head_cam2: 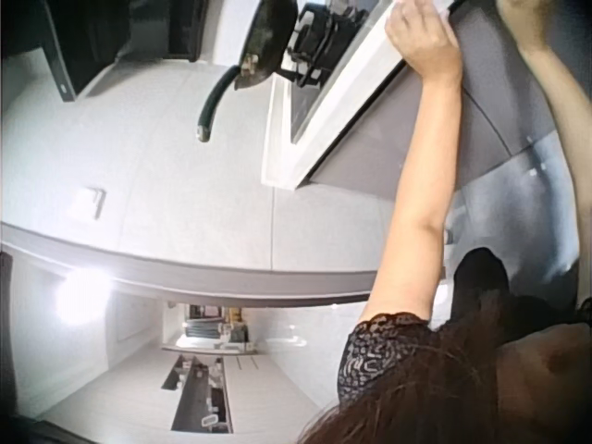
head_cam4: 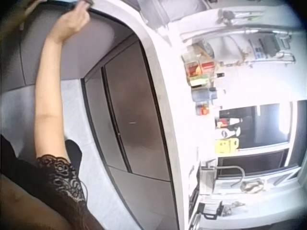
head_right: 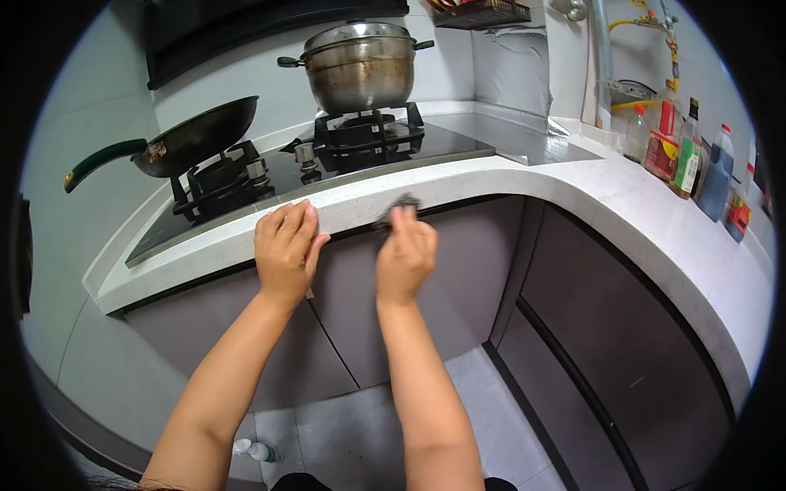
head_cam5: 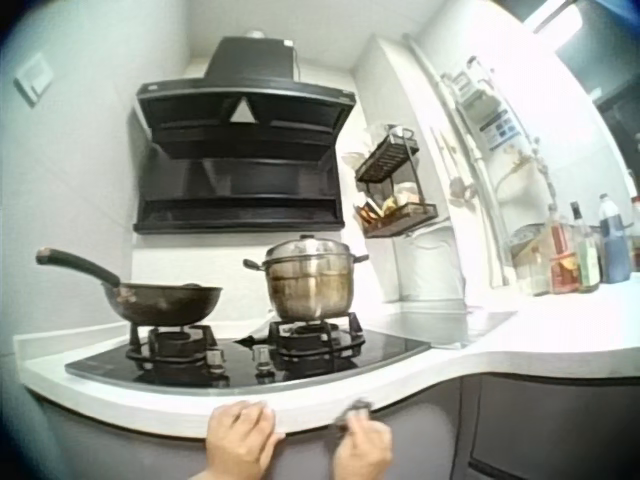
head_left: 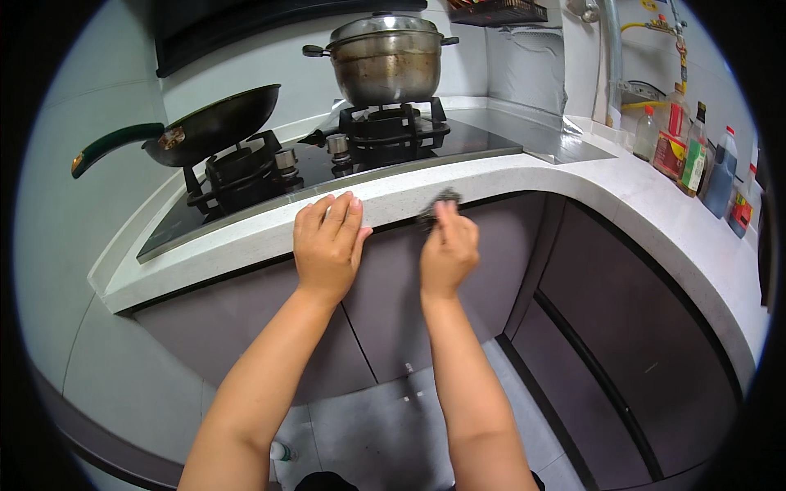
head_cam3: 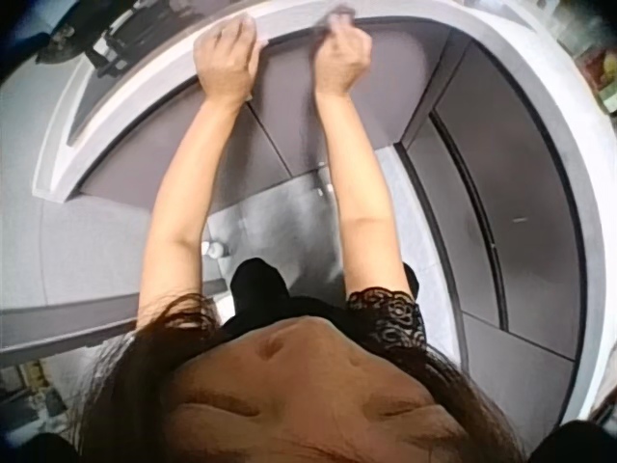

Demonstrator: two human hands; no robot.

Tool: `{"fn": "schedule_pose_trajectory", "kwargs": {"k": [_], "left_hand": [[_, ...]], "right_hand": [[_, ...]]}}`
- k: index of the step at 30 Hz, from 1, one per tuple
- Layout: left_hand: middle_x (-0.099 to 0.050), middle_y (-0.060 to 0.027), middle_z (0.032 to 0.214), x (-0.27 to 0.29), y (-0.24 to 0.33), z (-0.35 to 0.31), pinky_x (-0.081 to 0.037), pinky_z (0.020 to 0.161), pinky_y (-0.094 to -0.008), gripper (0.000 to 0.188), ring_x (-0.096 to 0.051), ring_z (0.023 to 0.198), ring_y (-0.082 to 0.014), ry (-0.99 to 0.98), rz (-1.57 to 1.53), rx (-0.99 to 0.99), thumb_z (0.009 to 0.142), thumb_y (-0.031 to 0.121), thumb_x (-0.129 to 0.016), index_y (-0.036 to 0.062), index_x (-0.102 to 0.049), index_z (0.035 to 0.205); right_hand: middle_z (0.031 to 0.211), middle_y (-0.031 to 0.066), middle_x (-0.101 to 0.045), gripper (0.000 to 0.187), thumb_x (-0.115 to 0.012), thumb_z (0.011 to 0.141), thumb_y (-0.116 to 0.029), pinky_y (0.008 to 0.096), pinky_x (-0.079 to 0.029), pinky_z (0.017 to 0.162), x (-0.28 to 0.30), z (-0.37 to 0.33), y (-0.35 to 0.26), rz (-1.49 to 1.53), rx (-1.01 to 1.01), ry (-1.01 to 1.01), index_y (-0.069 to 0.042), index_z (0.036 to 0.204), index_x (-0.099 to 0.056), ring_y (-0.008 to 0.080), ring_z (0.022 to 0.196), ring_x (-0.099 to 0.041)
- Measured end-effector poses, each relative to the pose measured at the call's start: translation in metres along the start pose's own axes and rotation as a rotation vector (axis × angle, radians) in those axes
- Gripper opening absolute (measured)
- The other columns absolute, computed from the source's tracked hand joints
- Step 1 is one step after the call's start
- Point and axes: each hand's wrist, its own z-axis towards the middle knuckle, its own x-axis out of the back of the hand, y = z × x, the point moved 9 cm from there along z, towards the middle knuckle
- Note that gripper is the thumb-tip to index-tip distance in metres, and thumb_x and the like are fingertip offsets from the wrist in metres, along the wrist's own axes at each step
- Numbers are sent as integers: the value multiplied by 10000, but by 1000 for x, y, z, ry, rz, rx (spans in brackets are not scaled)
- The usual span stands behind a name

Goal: The person scrubs the kitchen countertop with a steel wool pad, then rinses the pad in the sink. They wipe the countertop and the front of the lower cabinets with a cloth, opening and closing cabinet doors to clean the handles and surfaces.

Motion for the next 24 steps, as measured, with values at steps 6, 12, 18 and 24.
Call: {"fn": "schedule_pose_trajectory", "kwargs": {"k": [6, 12, 18, 24], "left_hand": [[-670, -84, 1137, 3, 2, 1, -447, 903, -415, 440, -592, 1042, -286, 10, 20, 9, 711, 187, -802, 20, -678, 1099], [-678, -86, 1126, 2, 6, 4, -450, 900, -404, 447, -606, 1020, -288, 31, 28, 13, 684, 182, -820, 15, -686, 1077], [-680, -103, 1110, 1, 10, 7, -454, 893, -403, 461, -611, 1013, -294, 26, 58, 16, 675, 182, -823, 7, -683, 1077], [-682, -108, 1115, -23, 31, 24, -467, 894, -406, 461, -617, 1022, -297, -14, -9, -20, 689, 161, -812, -3, -674, 1097]], "right_hand": [[1043, 140, -723, 274, -637, 766, 74, 365, -536, 775, 4, 7, 12, -43, 131, -59, -45, 990, -740, 296, 867, -631], [1030, 122, -731, 280, -653, 778, 61, 356, -543, 775, 11, 18, 39, -25, 34, -16, -65, 1010, -747, 286, 875, -653], [1022, 128, -729, 259, -644, 780, 58, 365, -545, 783, 16, 32, 61, -69, -57, 8, -54, 989, -747, 283, 892, -659], [1019, 128, -726, 254, -646, 780, 57, 371, -540, 801, 25, 47, 91, -101, -195, 41, -54, 988, -742, 282, 897, -658]]}}
